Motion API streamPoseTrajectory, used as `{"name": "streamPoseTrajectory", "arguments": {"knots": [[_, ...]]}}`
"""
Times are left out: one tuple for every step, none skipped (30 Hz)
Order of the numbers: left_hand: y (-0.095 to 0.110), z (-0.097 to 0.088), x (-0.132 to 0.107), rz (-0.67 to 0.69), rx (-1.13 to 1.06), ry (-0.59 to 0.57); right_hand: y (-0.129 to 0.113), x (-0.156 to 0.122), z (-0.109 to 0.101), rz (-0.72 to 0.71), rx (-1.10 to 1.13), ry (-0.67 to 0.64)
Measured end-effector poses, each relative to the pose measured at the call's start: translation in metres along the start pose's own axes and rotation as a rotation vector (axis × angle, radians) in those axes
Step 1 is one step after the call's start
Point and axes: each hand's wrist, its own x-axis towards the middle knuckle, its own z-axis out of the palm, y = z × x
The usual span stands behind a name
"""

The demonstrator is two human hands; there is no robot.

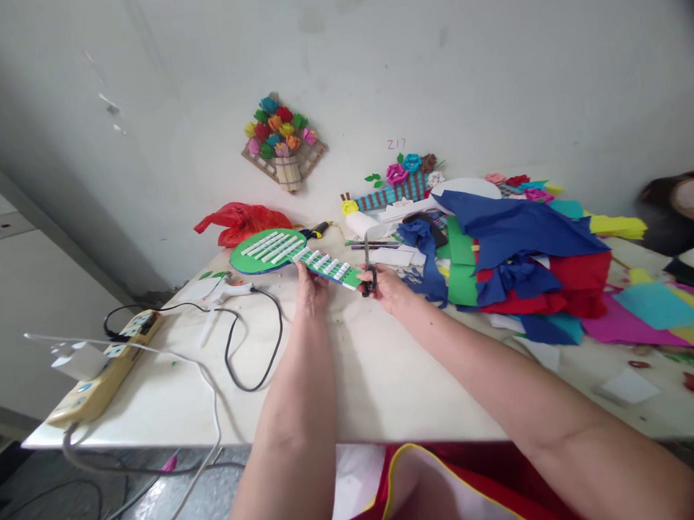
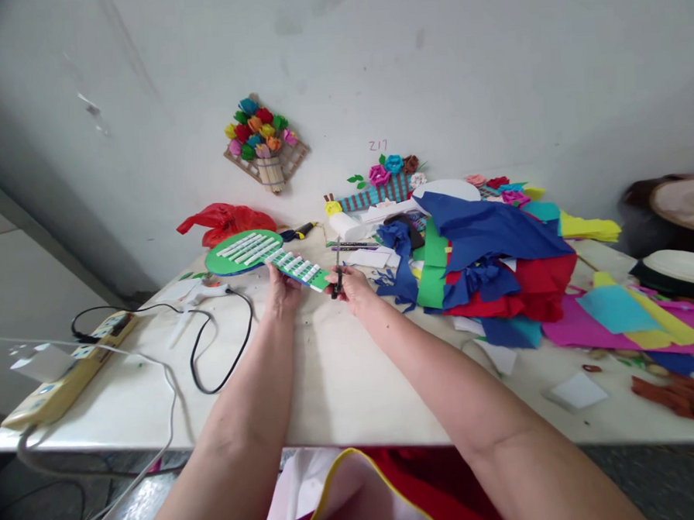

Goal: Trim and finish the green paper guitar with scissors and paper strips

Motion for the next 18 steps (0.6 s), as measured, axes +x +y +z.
{"name": "streamPoseTrajectory", "arguments": {"knots": [[0.002,0.001,-0.002,0.013,-0.014,-0.028,0.0,0.001,-0.002,-0.002,0.026,-0.006],[0.003,0.002,-0.004,0.029,-0.037,-0.064,-0.001,0.002,-0.003,-0.006,0.047,-0.014],[0.005,0.003,-0.005,0.03,-0.053,-0.109,-0.002,0.003,-0.005,-0.01,0.064,-0.02],[0.005,0.003,-0.006,0.023,-0.064,-0.148,-0.003,0.004,-0.007,-0.014,0.077,-0.023],[0.005,0.004,-0.006,0.021,-0.066,-0.174,-0.004,0.005,-0.009,-0.018,0.085,-0.024],[0.005,0.003,-0.006,0.02,-0.061,-0.191,-0.005,0.006,-0.01,-0.019,0.089,-0.024],[0.004,0.003,-0.006,0.024,-0.05,-0.193,-0.005,0.007,-0.012,-0.019,0.09,-0.024],[0.003,0.003,-0.005,0.031,-0.036,-0.185,-0.006,0.007,-0.013,-0.014,0.087,-0.024],[0.002,0.002,-0.004,0.039,-0.02,-0.17,-0.006,0.008,-0.015,-0.01,0.078,-0.026],[0.001,0.002,-0.003,0.049,-0.007,-0.153,-0.007,0.009,-0.016,-0.008,0.06,-0.027],[0.0,0.001,-0.002,0.06,0.003,-0.138,-0.007,0.009,-0.017,-0.012,0.028,-0.025],[0.0,0.001,-0.001,0.073,0.009,-0.125,-0.006,0.01,-0.018,-0.024,-0.023,-0.017],[-0.001,0.0,0.0,0.088,0.013,-0.112,-0.006,0.011,-0.019,-0.049,-0.091,-0.005],[-0.001,-0.002,0.002,0.103,0.017,-0.098,-0.007,0.012,-0.02,-0.094,-0.174,0.007],[-0.002,-0.003,0.003,0.116,0.021,-0.083,-0.007,0.013,-0.022,-0.157,-0.271,0.016],[-0.002,-0.005,0.005,0.126,0.027,-0.066,-0.007,0.013,-0.024,-0.233,-0.383,0.024],[-0.002,-0.007,0.006,0.133,0.035,-0.049,-0.008,0.013,-0.026,-0.317,-0.509,0.029],[-0.002,-0.009,0.008,0.138,0.041,-0.031,-0.01,0.013,-0.029,-0.404,-0.645,0.034]]}}
